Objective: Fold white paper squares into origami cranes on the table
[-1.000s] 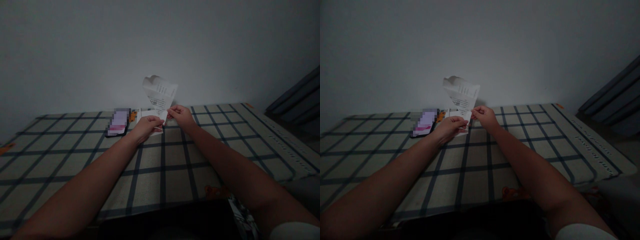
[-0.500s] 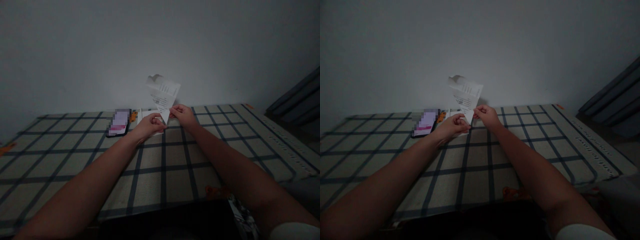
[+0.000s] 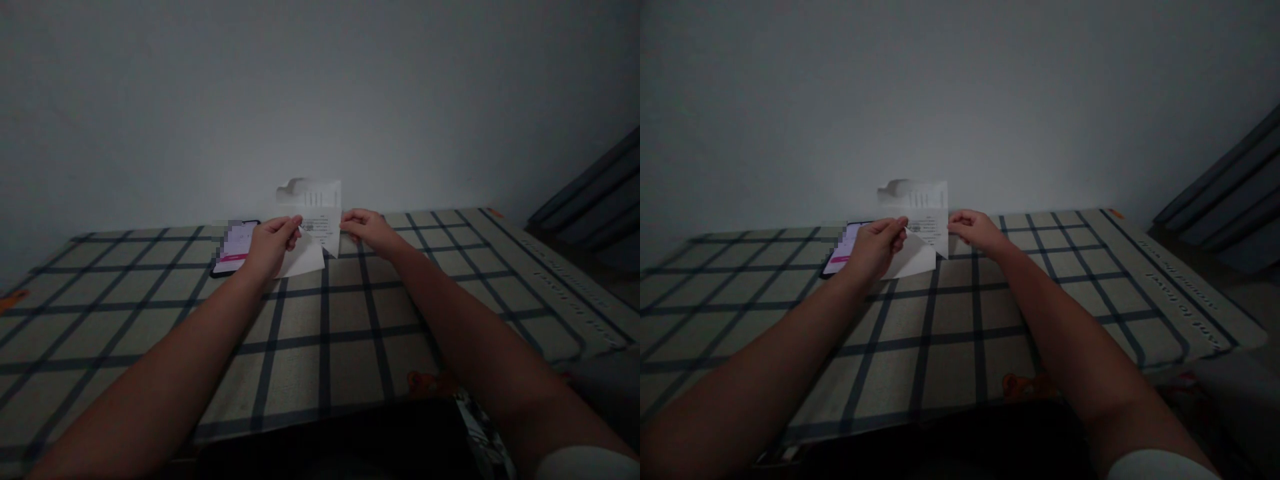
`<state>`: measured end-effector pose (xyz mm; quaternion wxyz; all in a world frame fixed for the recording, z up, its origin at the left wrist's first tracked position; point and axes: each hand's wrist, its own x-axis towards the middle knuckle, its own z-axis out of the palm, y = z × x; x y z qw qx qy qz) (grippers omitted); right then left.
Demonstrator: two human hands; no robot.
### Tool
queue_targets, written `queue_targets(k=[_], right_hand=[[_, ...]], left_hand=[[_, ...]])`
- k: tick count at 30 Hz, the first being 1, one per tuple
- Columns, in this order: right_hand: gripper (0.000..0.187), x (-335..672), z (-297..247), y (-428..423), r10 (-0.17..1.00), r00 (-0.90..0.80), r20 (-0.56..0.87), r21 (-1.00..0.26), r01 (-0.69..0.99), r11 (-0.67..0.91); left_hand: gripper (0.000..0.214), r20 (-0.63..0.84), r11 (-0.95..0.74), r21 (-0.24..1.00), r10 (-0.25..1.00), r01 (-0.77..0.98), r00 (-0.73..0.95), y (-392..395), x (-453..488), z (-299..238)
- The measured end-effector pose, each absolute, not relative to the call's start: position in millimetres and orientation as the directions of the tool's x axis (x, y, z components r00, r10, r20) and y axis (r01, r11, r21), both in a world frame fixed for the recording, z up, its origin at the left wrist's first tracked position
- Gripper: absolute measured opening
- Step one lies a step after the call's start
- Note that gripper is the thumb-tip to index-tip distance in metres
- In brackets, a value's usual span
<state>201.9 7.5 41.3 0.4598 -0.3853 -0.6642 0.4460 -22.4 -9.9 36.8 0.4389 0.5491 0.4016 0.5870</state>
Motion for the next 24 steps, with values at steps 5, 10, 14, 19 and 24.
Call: queue_targets(k=[5, 10, 14, 19, 24], right_hand=[[0.028, 198, 52, 0, 0.953, -0.143, 0.268, -0.959, 0.051, 0.278], [0.024, 198, 49, 0, 0.947, -0.133, 0.293, -0.952, 0.051, 0.302], [0.023, 201, 46, 3, 0.944, -0.143, 0.297, -0.946, 0.094, 0.311], [0.025, 203, 49, 5, 0.939, -0.104, 0.327, -0.935, 0.111, 0.338], [0.029, 215, 53, 10, 0.926, -0.027, 0.378, -0.925, 0.04, 0.379]], left_hand=[[0.029, 0.325, -0.325, 0.946, 0.946, 0.016, -0.011, -14, -19, 34], [0.028, 0.289, -0.288, 0.957, 0.957, -0.012, 0.01, -13, -19, 34], [0.028, 0.247, -0.251, 0.961, 0.968, -0.115, -0.054, -10, -21, 39], [0.03, 0.214, -0.208, 0.956, 0.977, -0.209, 0.009, -11, -21, 44], [0.029, 0.204, -0.204, 0.949, 0.979, -0.239, -0.027, -7, -26, 43]])
